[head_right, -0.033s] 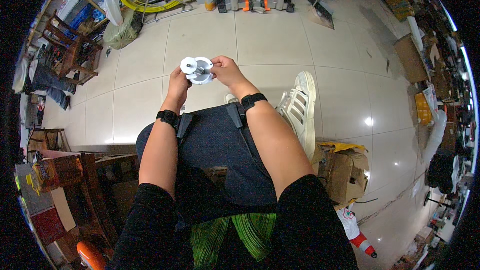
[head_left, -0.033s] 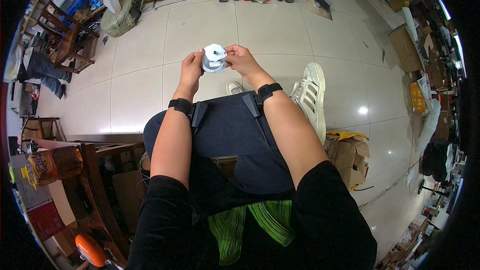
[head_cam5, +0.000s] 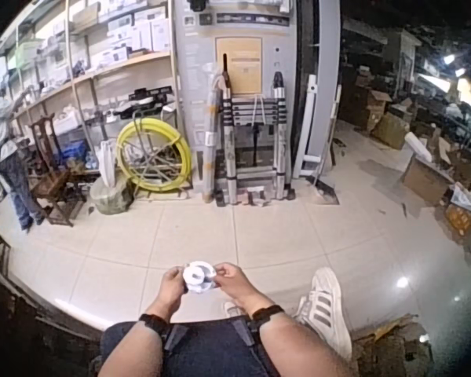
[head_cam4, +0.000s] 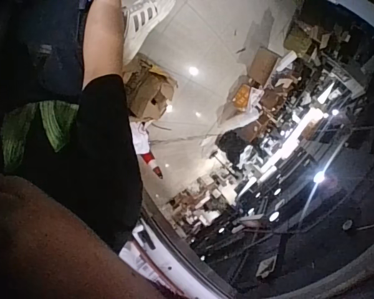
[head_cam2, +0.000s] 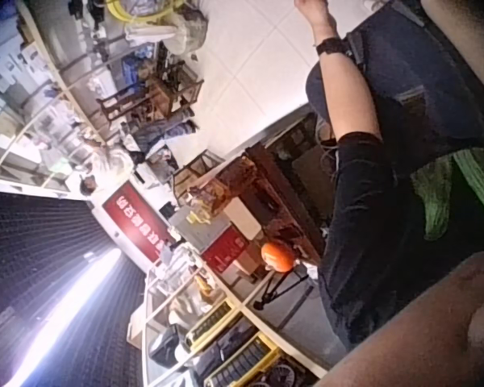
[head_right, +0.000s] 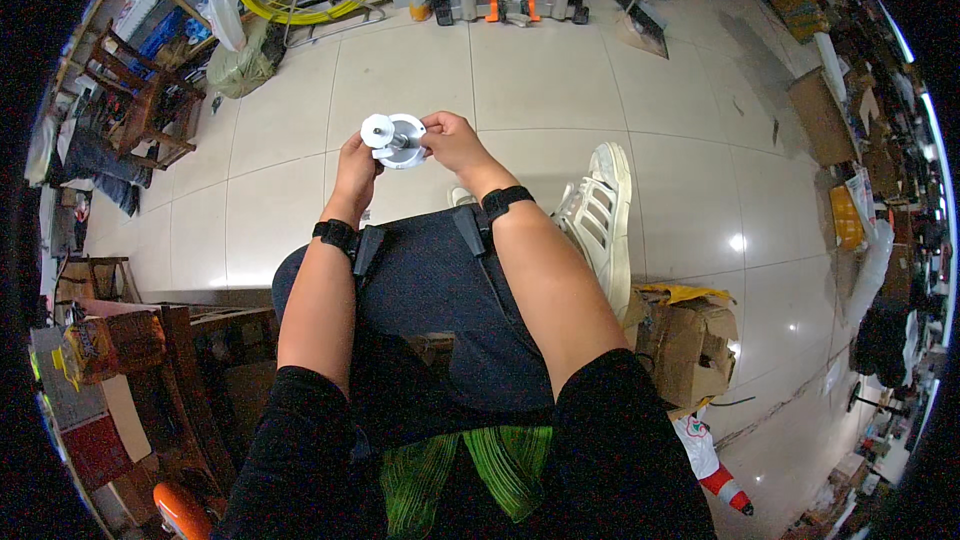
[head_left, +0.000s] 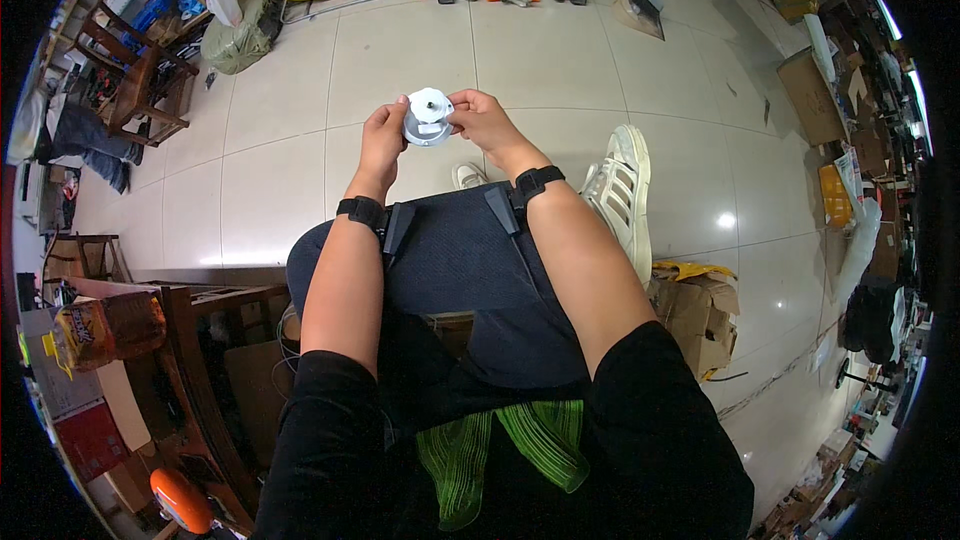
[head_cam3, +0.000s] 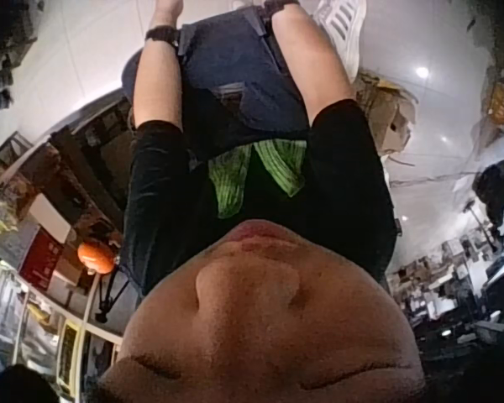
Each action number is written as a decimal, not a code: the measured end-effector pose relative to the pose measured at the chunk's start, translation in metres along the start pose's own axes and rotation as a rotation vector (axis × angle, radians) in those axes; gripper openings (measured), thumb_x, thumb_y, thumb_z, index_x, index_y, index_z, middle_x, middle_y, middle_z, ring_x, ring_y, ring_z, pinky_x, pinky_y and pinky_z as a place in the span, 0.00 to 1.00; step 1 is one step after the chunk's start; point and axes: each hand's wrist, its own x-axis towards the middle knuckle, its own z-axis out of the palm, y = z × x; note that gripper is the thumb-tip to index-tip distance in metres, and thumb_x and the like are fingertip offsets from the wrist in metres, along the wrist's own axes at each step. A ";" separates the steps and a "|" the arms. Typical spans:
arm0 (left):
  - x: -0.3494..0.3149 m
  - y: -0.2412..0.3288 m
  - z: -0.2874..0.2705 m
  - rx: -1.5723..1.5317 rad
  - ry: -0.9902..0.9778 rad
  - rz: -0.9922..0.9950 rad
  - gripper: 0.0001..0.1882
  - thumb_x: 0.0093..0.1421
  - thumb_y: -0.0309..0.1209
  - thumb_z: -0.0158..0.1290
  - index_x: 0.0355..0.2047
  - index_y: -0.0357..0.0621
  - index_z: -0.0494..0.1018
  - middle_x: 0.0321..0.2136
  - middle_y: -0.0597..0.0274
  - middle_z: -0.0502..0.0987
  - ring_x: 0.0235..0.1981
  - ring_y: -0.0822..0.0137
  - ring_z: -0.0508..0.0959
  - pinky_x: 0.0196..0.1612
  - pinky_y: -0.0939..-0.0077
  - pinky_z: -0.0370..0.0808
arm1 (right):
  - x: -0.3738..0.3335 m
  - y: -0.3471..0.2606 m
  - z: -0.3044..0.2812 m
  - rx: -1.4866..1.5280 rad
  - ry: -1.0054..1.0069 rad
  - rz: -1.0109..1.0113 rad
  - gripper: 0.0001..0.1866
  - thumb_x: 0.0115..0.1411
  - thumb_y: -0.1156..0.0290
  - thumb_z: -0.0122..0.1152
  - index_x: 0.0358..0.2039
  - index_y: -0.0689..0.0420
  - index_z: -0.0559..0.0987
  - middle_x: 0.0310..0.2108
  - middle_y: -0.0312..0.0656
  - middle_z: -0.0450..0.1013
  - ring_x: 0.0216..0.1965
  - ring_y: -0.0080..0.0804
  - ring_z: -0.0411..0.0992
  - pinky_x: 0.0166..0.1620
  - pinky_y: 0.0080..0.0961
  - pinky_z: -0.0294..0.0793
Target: Assembling a vertical metal shaft with plastic base plates and spacers.
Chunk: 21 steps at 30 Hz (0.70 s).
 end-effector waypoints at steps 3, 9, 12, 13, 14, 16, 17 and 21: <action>0.000 0.001 0.001 0.014 0.018 -0.005 0.16 0.56 0.43 0.47 0.21 0.43 0.67 0.13 0.73 0.63 0.13 0.81 0.58 0.16 0.86 0.53 | 0.000 0.001 0.000 0.004 -0.013 -0.015 0.13 0.48 0.77 0.51 0.37 0.62 0.69 0.31 0.38 0.69 0.27 0.19 0.66 0.28 0.13 0.64; 0.002 -0.002 0.000 -0.005 0.010 0.004 0.17 0.56 0.44 0.47 0.20 0.44 0.67 0.13 0.73 0.62 0.13 0.81 0.58 0.16 0.86 0.54 | 0.004 0.006 -0.002 0.002 -0.011 -0.023 0.14 0.48 0.78 0.52 0.37 0.63 0.69 0.31 0.39 0.69 0.29 0.20 0.67 0.31 0.14 0.65; 0.001 -0.001 -0.001 0.021 0.013 -0.009 0.16 0.56 0.44 0.46 0.20 0.45 0.66 0.12 0.73 0.62 0.13 0.81 0.58 0.16 0.86 0.54 | 0.004 0.005 0.000 -0.008 0.005 0.001 0.13 0.48 0.79 0.52 0.37 0.63 0.69 0.31 0.39 0.69 0.29 0.21 0.67 0.31 0.15 0.66; 0.000 0.000 0.000 0.020 0.012 -0.009 0.16 0.56 0.44 0.46 0.20 0.45 0.66 0.12 0.73 0.62 0.13 0.81 0.58 0.16 0.86 0.54 | 0.004 0.005 -0.001 -0.013 0.021 0.013 0.13 0.48 0.79 0.52 0.37 0.63 0.69 0.31 0.39 0.69 0.29 0.21 0.67 0.31 0.15 0.66; 0.000 0.000 0.000 0.001 -0.009 -0.016 0.16 0.57 0.43 0.46 0.20 0.45 0.66 0.13 0.73 0.62 0.13 0.81 0.58 0.16 0.85 0.54 | 0.004 0.006 -0.002 -0.013 0.023 0.013 0.13 0.48 0.79 0.52 0.37 0.63 0.69 0.31 0.39 0.69 0.29 0.21 0.67 0.31 0.15 0.66; 0.000 0.001 -0.002 -0.019 -0.031 -0.024 0.16 0.57 0.43 0.45 0.21 0.45 0.67 0.13 0.74 0.62 0.13 0.81 0.58 0.16 0.85 0.54 | 0.005 0.007 -0.002 0.025 0.054 -0.053 0.11 0.46 0.80 0.53 0.34 0.64 0.70 0.28 0.41 0.70 0.26 0.24 0.68 0.29 0.18 0.67; 0.000 0.000 -0.003 -0.025 -0.049 -0.034 0.15 0.58 0.42 0.45 0.21 0.45 0.66 0.13 0.74 0.62 0.13 0.81 0.58 0.16 0.85 0.54 | 0.004 0.007 -0.002 0.025 0.055 -0.052 0.11 0.46 0.80 0.53 0.34 0.64 0.70 0.28 0.41 0.70 0.26 0.24 0.68 0.29 0.18 0.67; 0.001 -0.003 -0.004 -0.017 -0.072 -0.029 0.15 0.58 0.42 0.44 0.22 0.45 0.67 0.13 0.74 0.63 0.14 0.81 0.58 0.17 0.86 0.55 | 0.004 0.006 -0.001 -0.041 0.055 -0.026 0.12 0.49 0.81 0.52 0.37 0.64 0.69 0.30 0.40 0.69 0.29 0.23 0.68 0.31 0.16 0.67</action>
